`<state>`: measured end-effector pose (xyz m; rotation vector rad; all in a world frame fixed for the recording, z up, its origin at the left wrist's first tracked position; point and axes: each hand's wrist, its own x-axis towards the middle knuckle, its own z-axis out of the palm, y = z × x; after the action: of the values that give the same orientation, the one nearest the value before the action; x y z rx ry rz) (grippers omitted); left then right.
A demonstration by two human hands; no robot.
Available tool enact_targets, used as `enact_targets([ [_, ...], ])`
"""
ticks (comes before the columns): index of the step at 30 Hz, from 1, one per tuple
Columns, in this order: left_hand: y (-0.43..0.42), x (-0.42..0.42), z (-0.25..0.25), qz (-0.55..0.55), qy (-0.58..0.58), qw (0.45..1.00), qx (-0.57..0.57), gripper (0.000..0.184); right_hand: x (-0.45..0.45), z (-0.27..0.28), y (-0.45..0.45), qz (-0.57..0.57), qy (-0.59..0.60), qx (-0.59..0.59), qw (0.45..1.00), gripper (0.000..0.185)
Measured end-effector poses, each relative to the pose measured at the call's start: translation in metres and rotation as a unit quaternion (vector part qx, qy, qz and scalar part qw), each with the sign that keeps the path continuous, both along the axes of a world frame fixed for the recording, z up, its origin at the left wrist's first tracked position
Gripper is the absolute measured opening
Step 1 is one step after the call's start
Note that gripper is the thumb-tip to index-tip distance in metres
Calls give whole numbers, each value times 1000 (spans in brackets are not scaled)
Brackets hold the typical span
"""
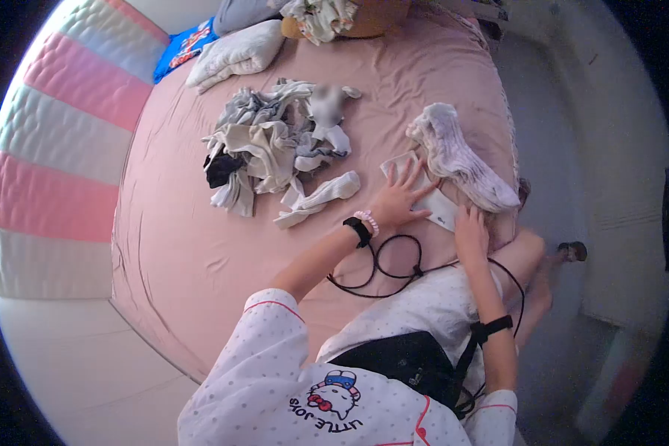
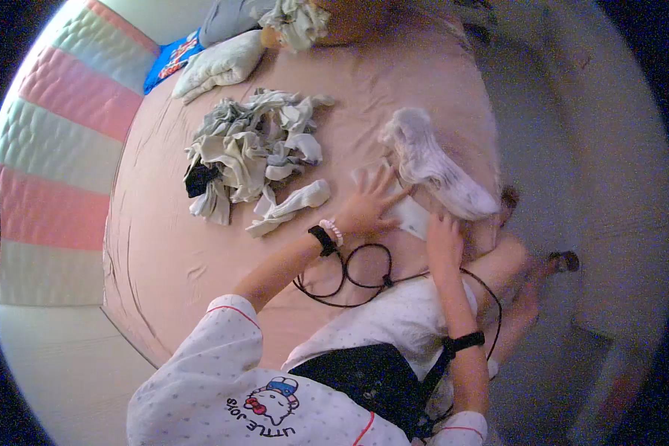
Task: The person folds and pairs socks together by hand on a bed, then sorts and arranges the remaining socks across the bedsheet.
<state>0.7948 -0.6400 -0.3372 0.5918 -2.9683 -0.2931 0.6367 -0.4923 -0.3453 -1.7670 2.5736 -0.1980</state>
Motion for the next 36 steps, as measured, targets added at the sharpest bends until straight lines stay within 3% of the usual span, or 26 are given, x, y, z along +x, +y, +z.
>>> enact_targets([
  [4, -9, 30, 6, 85, 35, 995, 43, 67, 5, 8, 6, -6, 21, 15, 1000, 24],
  [8, -31, 123, 19, 157, 178, 960, 147, 32, 4, 5, 10, 8, -7, -11, 1000, 31],
  [9, -26, 144, 35, 233, 183, 944, 143, 28, 1, 2, 11, 2, -25, -10, 1000, 34],
  [10, -20, 165, 49, 308, 188, 922, 138, 25, 3, 3, 9, 1, -34, -11, 999, 36],
  [13, -36, 256, 9, 481, 193, 848, 113, 23, 12, 20, 7, -8, -56, 11, 998, 43],
  [16, -48, 301, 29, 626, 237, 738, 80, 22, 14, 18, 10, -11, -70, 1, 998, 45],
  [20, -72, 307, 65, 578, 315, 753, 22, 25, 13, 13, 10, 20, -39, -15, 999, 41],
  [23, -110, 285, 77, 582, 343, 738, 12, 43, 11, 12, 7, 13, -12, -40, 999, 37],
  [25, -127, 260, 70, 596, 365, 715, 24, 51, 10, 15, 5, -10, -55, 12, 998, 43],
  [28, -139, 244, 52, 575, 379, 723, -55, 60, 11, 21, 5, 6, -58, -3, 998, 44],
  [30, -131, 247, 52, 516, 227, 825, -39, 60, 11, 19, 4, 5, -52, 0, 999, 43],
  [33, -117, 272, 40, 486, 152, 858, -66, 56, 9, 18, 6, 2, -63, 3, 998, 42],
  [36, -74, 299, 55, 517, 127, 842, -93, 41, 8, 24, 7, 5, -96, 3, 995, 39],
])
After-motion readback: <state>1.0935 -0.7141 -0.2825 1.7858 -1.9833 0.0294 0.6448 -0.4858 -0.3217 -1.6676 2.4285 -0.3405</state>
